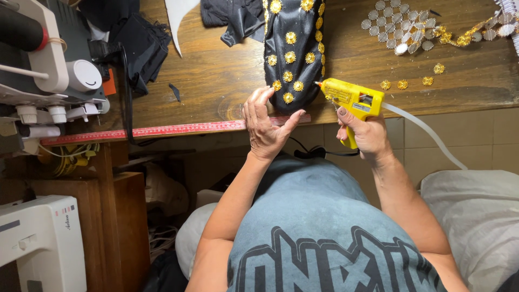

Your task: Decorating a boot with gold ornaments and fitting a fabric cover over a sneaker using a hot glue gun

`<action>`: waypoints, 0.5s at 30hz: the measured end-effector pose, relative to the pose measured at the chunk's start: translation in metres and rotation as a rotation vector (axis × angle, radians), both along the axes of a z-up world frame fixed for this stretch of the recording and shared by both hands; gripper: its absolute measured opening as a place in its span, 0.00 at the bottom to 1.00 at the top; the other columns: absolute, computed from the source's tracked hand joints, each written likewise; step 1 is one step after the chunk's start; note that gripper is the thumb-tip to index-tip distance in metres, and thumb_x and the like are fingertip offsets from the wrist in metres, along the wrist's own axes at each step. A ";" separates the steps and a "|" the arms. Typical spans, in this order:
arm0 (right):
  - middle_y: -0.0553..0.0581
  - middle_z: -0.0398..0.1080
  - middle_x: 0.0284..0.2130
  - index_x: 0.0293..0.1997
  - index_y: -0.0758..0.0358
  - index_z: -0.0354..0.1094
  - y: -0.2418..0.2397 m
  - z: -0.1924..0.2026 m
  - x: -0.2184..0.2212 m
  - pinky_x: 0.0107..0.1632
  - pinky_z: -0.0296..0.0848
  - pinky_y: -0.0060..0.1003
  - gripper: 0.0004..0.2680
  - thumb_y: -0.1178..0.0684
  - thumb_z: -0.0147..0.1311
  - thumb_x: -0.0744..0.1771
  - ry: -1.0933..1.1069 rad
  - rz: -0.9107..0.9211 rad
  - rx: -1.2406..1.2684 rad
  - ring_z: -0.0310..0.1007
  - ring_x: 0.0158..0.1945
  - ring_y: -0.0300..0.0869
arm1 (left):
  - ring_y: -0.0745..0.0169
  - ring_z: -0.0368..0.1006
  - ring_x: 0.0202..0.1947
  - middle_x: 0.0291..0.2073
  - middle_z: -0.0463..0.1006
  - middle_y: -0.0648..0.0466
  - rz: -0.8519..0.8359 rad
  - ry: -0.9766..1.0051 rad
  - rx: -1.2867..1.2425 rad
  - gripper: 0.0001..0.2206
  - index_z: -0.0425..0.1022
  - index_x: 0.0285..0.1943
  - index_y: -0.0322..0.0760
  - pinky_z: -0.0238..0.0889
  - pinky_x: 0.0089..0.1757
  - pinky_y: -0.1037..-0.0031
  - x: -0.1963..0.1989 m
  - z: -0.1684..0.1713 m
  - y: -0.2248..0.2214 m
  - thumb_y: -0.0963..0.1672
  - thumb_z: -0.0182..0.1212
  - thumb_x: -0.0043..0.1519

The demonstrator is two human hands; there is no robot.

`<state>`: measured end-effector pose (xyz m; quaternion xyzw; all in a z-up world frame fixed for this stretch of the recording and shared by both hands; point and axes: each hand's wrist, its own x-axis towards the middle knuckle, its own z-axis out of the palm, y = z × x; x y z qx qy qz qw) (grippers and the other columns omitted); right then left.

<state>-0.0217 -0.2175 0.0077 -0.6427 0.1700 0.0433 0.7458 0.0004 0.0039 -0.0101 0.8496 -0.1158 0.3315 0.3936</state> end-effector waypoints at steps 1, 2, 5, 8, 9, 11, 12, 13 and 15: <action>0.57 0.68 0.18 0.33 0.68 0.71 0.001 0.002 0.000 0.22 0.76 0.33 0.09 0.54 0.65 0.69 -0.003 -0.003 0.018 0.71 0.15 0.39 | 0.44 0.73 0.54 0.52 0.73 0.44 0.000 0.001 -0.002 0.31 0.69 0.59 0.33 0.61 0.58 0.55 0.000 0.000 0.000 0.54 0.76 0.54; 0.57 0.68 0.18 0.33 0.68 0.70 0.002 0.004 0.000 0.22 0.77 0.34 0.09 0.55 0.65 0.69 -0.006 -0.007 0.036 0.71 0.15 0.39 | 0.44 0.73 0.54 0.52 0.73 0.45 -0.001 0.001 -0.004 0.31 0.69 0.59 0.33 0.61 0.58 0.55 0.000 0.001 0.000 0.54 0.76 0.54; 0.58 0.68 0.20 0.35 0.68 0.69 0.001 -0.002 0.000 0.24 0.79 0.36 0.09 0.55 0.65 0.69 -0.016 0.005 0.058 0.71 0.14 0.39 | 0.44 0.73 0.54 0.52 0.73 0.45 0.001 0.005 -0.001 0.32 0.69 0.59 0.33 0.61 0.58 0.56 -0.001 0.001 0.000 0.54 0.76 0.54; 0.59 0.69 0.21 0.35 0.69 0.69 -0.001 -0.012 -0.002 0.23 0.79 0.36 0.09 0.55 0.64 0.69 -0.014 0.003 0.077 0.71 0.15 0.39 | 0.43 0.73 0.54 0.52 0.73 0.45 -0.001 -0.003 -0.001 0.32 0.69 0.59 0.33 0.61 0.58 0.56 -0.002 -0.002 0.000 0.54 0.77 0.54; 0.59 0.69 0.21 0.35 0.69 0.69 0.001 -0.011 -0.003 0.23 0.79 0.36 0.09 0.55 0.64 0.69 -0.013 0.001 0.078 0.71 0.15 0.39 | 0.43 0.73 0.54 0.52 0.73 0.45 -0.003 -0.001 0.000 0.32 0.69 0.59 0.33 0.61 0.58 0.56 -0.003 -0.003 0.001 0.54 0.77 0.54; 0.60 0.72 0.23 0.35 0.68 0.69 0.003 -0.007 -0.005 0.21 0.77 0.34 0.09 0.53 0.63 0.69 0.005 -0.003 0.083 0.70 0.14 0.37 | 0.43 0.73 0.54 0.52 0.74 0.44 -0.009 0.003 -0.016 0.32 0.69 0.59 0.33 0.62 0.58 0.55 -0.003 -0.005 0.003 0.53 0.78 0.53; 0.60 0.72 0.23 0.35 0.68 0.69 0.002 -0.026 -0.009 0.21 0.77 0.34 0.09 0.53 0.63 0.69 0.005 -0.006 0.083 0.70 0.14 0.37 | 0.43 0.73 0.54 0.52 0.74 0.44 -0.012 0.004 -0.016 0.32 0.69 0.59 0.33 0.62 0.58 0.55 -0.004 -0.005 0.003 0.53 0.78 0.53; 0.61 0.72 0.22 0.34 0.69 0.69 0.001 -0.045 -0.013 0.21 0.77 0.34 0.10 0.53 0.63 0.69 0.002 -0.016 0.093 0.71 0.14 0.38 | 0.43 0.73 0.54 0.52 0.74 0.44 -0.011 0.012 -0.024 0.32 0.69 0.59 0.33 0.62 0.58 0.56 -0.005 -0.005 0.004 0.53 0.79 0.53; 0.62 0.72 0.21 0.34 0.70 0.70 0.005 -0.046 -0.018 0.21 0.76 0.35 0.10 0.53 0.64 0.69 0.000 -0.028 0.104 0.71 0.14 0.39 | 0.43 0.73 0.53 0.51 0.74 0.45 -0.012 0.021 -0.033 0.32 0.69 0.59 0.33 0.62 0.58 0.56 -0.007 -0.006 0.005 0.53 0.79 0.53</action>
